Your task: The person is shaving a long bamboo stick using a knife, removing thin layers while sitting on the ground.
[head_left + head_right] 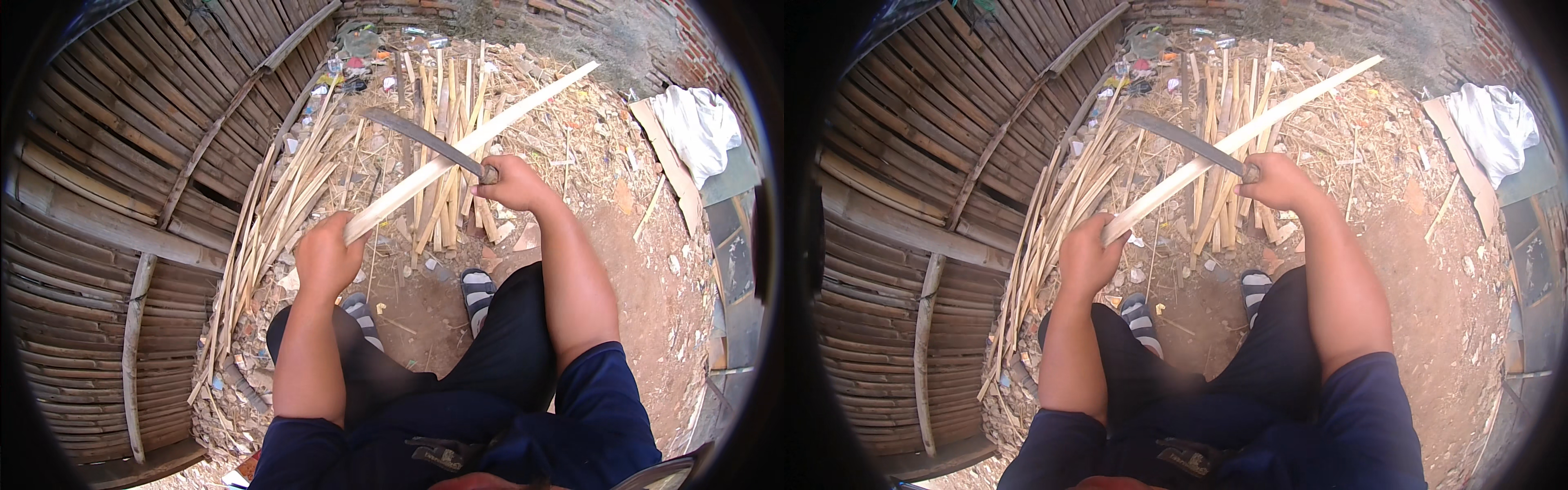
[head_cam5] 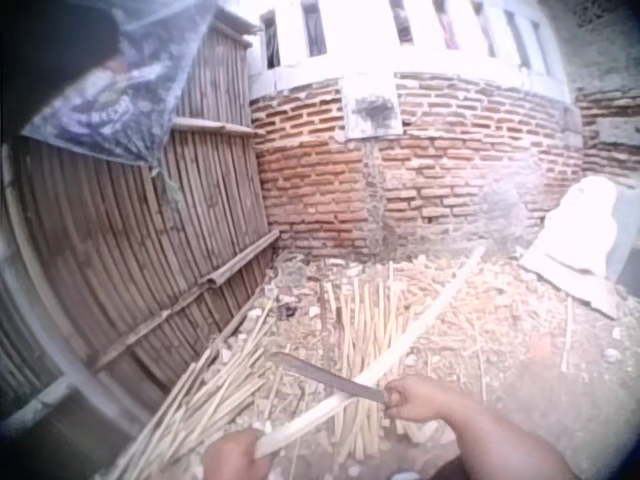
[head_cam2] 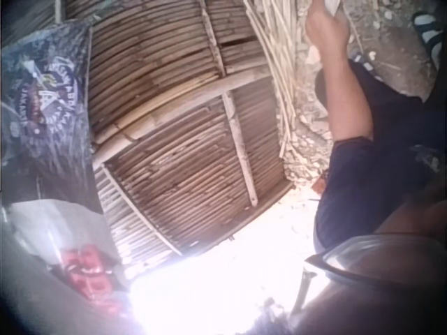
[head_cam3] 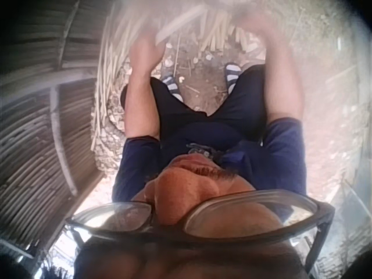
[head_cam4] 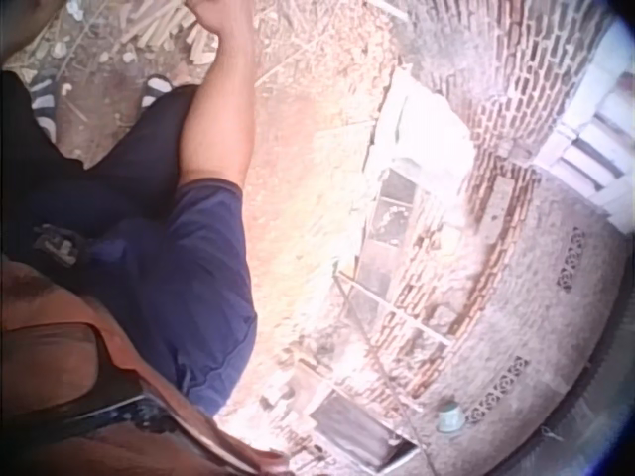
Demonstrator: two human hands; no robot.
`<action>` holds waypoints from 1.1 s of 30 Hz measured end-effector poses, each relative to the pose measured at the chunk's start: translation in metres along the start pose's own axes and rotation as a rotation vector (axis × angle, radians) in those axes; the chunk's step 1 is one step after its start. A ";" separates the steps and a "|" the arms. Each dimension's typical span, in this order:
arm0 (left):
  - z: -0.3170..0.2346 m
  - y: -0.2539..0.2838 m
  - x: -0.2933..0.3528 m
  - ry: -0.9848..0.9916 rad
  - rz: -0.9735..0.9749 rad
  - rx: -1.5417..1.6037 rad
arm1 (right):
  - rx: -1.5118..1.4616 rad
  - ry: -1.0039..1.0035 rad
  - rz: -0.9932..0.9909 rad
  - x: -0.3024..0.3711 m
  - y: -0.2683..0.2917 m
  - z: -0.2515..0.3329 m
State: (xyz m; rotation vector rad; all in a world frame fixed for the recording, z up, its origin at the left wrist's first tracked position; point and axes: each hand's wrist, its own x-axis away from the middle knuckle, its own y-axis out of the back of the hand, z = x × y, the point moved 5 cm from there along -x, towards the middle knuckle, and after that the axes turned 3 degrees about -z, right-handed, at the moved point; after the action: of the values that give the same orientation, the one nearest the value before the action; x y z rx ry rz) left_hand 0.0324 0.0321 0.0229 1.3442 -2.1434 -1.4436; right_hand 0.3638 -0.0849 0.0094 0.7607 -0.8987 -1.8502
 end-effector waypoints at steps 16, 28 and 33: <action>0.004 0.004 0.000 -0.003 -0.056 0.006 | -0.121 -0.318 0.016 -0.002 0.019 -0.016; 0.007 0.003 0.004 -0.016 -0.044 0.046 | 0.013 0.078 0.325 0.010 -0.012 0.059; 0.001 0.006 0.001 0.004 -0.045 0.041 | -0.112 -0.211 0.097 0.002 0.017 0.009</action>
State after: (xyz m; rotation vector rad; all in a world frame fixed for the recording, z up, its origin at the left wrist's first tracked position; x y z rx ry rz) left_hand 0.0278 0.0322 0.0269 1.4167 -2.1649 -1.4188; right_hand 0.3636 -0.0901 0.0284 0.4514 -0.9376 -1.9012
